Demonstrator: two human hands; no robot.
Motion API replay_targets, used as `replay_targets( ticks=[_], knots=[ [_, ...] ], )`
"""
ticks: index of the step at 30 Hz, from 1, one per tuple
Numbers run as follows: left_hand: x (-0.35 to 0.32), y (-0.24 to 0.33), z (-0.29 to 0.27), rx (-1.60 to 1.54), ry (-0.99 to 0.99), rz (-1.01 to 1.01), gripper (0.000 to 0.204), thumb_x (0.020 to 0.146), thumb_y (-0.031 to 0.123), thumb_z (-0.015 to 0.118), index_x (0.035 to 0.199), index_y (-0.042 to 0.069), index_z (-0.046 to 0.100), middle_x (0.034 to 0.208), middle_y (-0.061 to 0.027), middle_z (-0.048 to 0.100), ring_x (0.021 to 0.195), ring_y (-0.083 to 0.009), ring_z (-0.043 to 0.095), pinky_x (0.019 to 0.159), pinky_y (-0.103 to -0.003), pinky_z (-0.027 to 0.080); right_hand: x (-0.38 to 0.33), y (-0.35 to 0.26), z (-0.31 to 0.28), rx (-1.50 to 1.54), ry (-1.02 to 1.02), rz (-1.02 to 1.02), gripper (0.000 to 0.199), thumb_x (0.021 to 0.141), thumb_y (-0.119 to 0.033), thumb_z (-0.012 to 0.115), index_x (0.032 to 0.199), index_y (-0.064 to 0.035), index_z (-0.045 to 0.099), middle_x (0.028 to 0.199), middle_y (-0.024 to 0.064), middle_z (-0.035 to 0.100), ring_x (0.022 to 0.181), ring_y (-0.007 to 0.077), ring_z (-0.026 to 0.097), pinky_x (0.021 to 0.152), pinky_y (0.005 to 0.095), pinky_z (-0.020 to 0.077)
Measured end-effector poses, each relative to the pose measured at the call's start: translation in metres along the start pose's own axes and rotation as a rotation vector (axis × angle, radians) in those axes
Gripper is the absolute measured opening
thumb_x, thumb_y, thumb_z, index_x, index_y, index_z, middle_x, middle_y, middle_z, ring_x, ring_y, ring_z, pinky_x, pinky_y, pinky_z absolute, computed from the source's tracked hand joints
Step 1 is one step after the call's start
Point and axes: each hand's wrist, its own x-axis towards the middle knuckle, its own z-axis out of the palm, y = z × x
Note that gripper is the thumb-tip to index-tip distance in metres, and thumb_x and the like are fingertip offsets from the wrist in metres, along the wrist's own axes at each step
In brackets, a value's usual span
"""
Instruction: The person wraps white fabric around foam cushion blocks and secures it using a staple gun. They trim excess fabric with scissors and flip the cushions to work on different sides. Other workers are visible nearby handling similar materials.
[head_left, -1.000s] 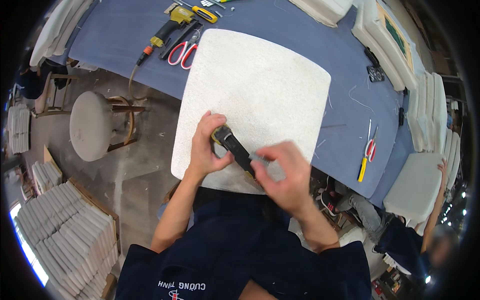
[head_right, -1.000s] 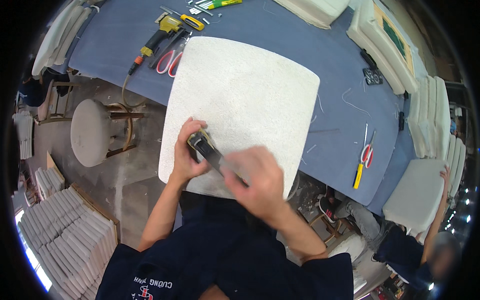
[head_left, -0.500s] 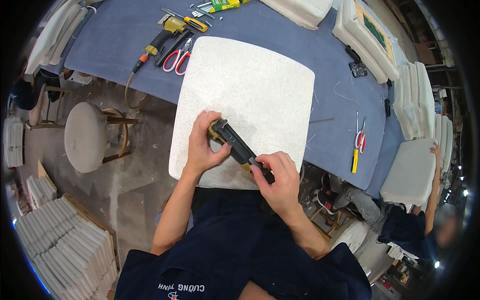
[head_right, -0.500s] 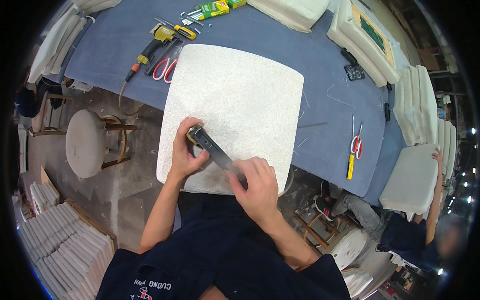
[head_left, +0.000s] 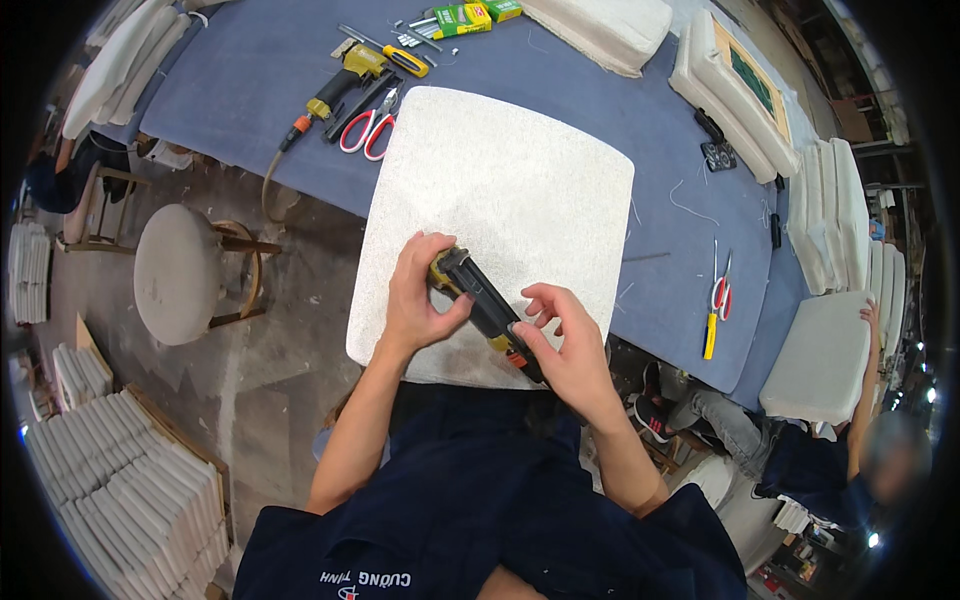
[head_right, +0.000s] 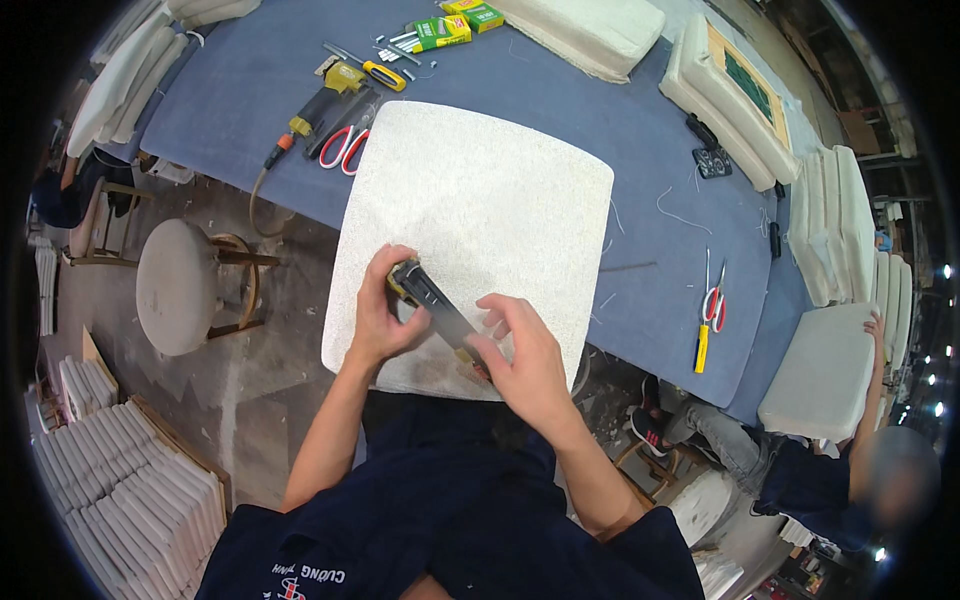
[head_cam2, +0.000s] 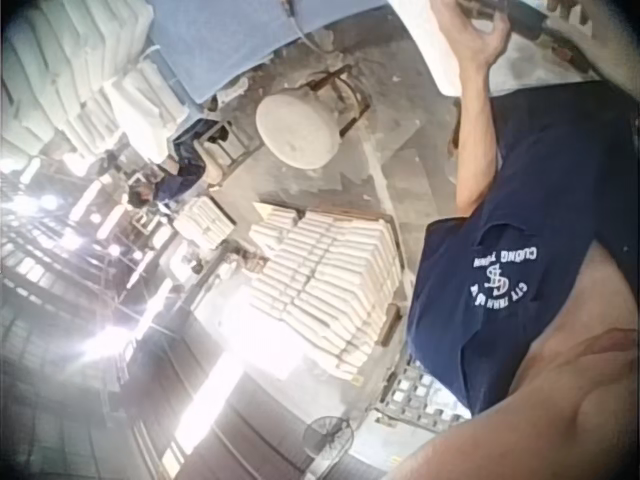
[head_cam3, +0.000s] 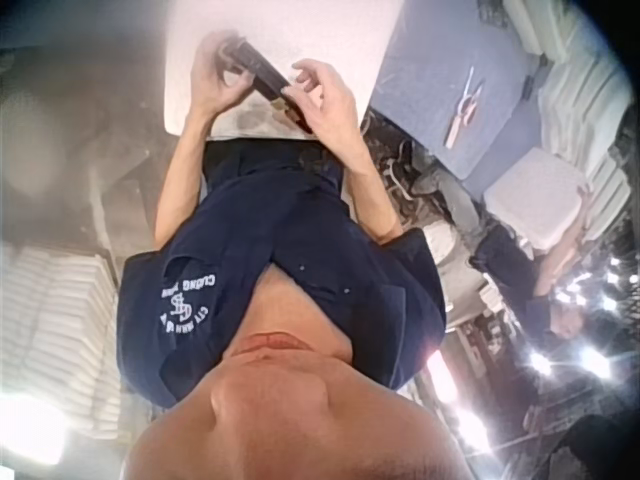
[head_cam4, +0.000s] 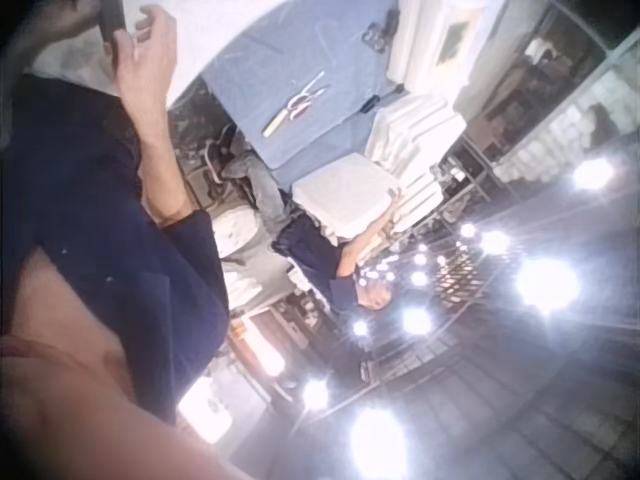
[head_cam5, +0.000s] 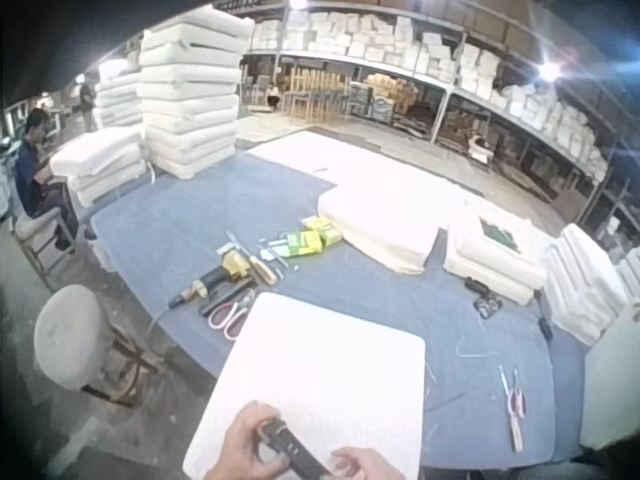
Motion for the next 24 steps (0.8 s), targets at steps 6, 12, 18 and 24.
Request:
replay_targets(
  ticks=[6, 12, 18, 24],
  knots=[
    [-0.003, -0.001, 0.003, -0.041, -0.006, -0.055, 0.074, 0.072, 0.014, 0.085, 0.141, 0.008, 0.058, 0.128, -0.0160, 0.067, 0.122, -0.0408, 0.065, 0.124, -0.060, 0.039, -0.001, 0.004, 0.000, -0.022, -0.034, -0.040, 0.016, 0.093, -0.008, 0.078, 0.107, -0.0038, 0.073, 0.095, 0.0129, 0.073, 0.082, 0.0307, 0.070, 0.077, 0.0437, 0.0540],
    [-0.004, -0.003, 0.003, -0.062, -0.006, -0.047, 0.074, 0.072, 0.013, 0.085, 0.141, 0.008, 0.058, 0.127, -0.0158, 0.067, 0.121, -0.0396, 0.066, 0.124, -0.060, 0.038, -0.004, 0.003, 0.001, -0.180, 0.054, -0.155, 0.018, 0.090, -0.007, 0.080, 0.107, -0.0064, 0.074, 0.098, 0.0119, 0.072, 0.085, 0.0308, 0.070, 0.077, 0.0438, 0.0517],
    [-0.003, 0.003, 0.003, -0.059, -0.010, -0.069, 0.075, 0.072, 0.012, 0.085, 0.141, 0.008, 0.057, 0.128, -0.0158, 0.067, 0.121, -0.0398, 0.066, 0.124, -0.060, 0.038, 0.013, -0.007, 0.020, -0.266, 0.115, -0.394, 0.038, 0.086, -0.010, 0.083, 0.123, -0.0076, 0.074, 0.122, 0.0093, 0.064, 0.099, 0.0295, 0.064, 0.082, 0.0441, 0.0492],
    [-0.008, -0.004, 0.005, -0.060, 0.009, -0.063, 0.076, 0.071, 0.012, 0.086, 0.140, 0.007, 0.057, 0.128, -0.0159, 0.066, 0.122, -0.0412, 0.065, 0.124, -0.058, 0.039, 0.006, -0.030, 0.049, -0.373, 0.224, -0.305, 0.033, 0.084, -0.011, 0.083, 0.115, -0.0076, 0.073, 0.122, 0.0098, 0.062, 0.105, 0.0313, 0.060, 0.084, 0.0444, 0.0458]
  ],
)
